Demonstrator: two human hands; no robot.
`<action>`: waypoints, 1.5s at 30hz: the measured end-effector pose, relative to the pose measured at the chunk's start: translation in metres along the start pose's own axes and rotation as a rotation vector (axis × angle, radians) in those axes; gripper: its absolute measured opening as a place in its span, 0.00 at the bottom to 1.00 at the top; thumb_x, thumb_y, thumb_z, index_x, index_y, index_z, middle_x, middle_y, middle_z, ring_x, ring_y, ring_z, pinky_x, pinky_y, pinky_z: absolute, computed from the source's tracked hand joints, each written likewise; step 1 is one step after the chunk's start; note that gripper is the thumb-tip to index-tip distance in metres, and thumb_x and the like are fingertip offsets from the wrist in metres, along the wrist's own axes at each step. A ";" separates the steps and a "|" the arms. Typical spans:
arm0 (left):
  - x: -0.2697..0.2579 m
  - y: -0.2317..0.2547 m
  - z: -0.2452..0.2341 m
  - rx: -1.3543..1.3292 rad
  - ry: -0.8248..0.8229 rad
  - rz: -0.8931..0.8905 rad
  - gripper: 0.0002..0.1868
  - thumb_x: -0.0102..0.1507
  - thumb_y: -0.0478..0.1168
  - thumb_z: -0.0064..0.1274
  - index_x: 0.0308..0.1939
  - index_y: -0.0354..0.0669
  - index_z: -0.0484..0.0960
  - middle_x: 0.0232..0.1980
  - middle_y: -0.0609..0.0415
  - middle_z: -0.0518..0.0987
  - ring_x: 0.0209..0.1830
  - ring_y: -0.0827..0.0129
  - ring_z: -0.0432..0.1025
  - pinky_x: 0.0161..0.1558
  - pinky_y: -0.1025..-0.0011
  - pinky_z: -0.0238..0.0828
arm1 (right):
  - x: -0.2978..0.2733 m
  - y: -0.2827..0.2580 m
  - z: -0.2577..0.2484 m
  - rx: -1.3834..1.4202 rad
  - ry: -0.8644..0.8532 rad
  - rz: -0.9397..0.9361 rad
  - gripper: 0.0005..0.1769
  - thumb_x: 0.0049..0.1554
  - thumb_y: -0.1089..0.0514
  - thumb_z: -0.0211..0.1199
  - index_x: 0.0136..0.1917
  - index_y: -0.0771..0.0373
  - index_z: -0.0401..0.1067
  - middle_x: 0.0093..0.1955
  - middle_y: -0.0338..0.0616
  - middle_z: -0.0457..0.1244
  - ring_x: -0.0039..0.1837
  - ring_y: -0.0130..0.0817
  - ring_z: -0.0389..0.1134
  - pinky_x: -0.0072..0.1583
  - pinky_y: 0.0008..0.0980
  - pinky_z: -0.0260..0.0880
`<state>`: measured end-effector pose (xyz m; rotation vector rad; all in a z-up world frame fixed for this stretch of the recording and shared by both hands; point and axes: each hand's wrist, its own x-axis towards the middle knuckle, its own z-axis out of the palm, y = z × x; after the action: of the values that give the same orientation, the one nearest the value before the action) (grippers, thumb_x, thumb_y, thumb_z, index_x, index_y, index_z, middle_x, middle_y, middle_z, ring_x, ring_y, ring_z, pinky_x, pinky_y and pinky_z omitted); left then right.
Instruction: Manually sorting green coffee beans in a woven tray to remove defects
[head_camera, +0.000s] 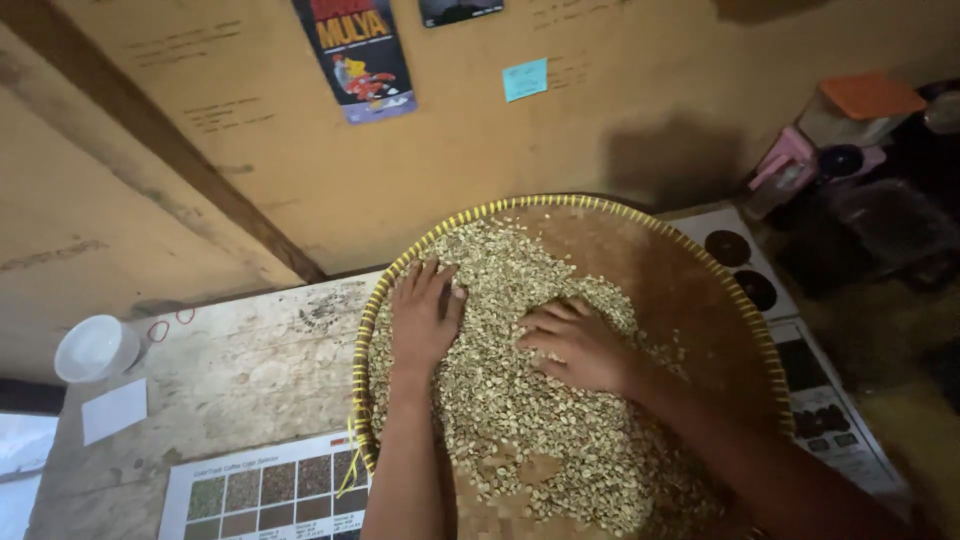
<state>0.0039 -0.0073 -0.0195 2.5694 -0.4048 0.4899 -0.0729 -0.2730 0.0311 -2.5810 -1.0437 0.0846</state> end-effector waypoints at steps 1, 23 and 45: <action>-0.001 0.004 -0.002 -0.001 -0.006 0.007 0.22 0.67 0.57 0.50 0.62 0.59 0.80 0.69 0.53 0.76 0.73 0.49 0.65 0.71 0.46 0.58 | -0.002 0.002 -0.002 0.002 0.004 0.008 0.14 0.65 0.51 0.59 0.61 0.59 0.74 0.67 0.49 0.63 0.75 0.51 0.56 0.70 0.64 0.55; -0.001 0.026 -0.002 0.024 -0.227 -0.061 0.25 0.71 0.60 0.41 0.71 0.65 0.70 0.76 0.57 0.65 0.79 0.52 0.53 0.75 0.45 0.43 | -0.009 0.018 0.005 -0.122 0.168 -0.051 0.10 0.57 0.60 0.67 0.53 0.56 0.75 0.63 0.49 0.64 0.70 0.52 0.62 0.65 0.59 0.62; -0.003 0.046 0.023 -0.310 -0.021 0.175 0.17 0.71 0.54 0.47 0.55 0.53 0.85 0.35 0.53 0.80 0.39 0.58 0.78 0.47 0.57 0.74 | -0.013 0.053 0.000 0.314 0.373 -0.044 0.06 0.59 0.66 0.61 0.49 0.64 0.78 0.53 0.48 0.69 0.57 0.51 0.72 0.57 0.49 0.72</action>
<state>-0.0090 -0.0570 -0.0209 2.2524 -0.6625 0.4239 -0.0469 -0.3168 0.0116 -2.1799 -0.8684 -0.2199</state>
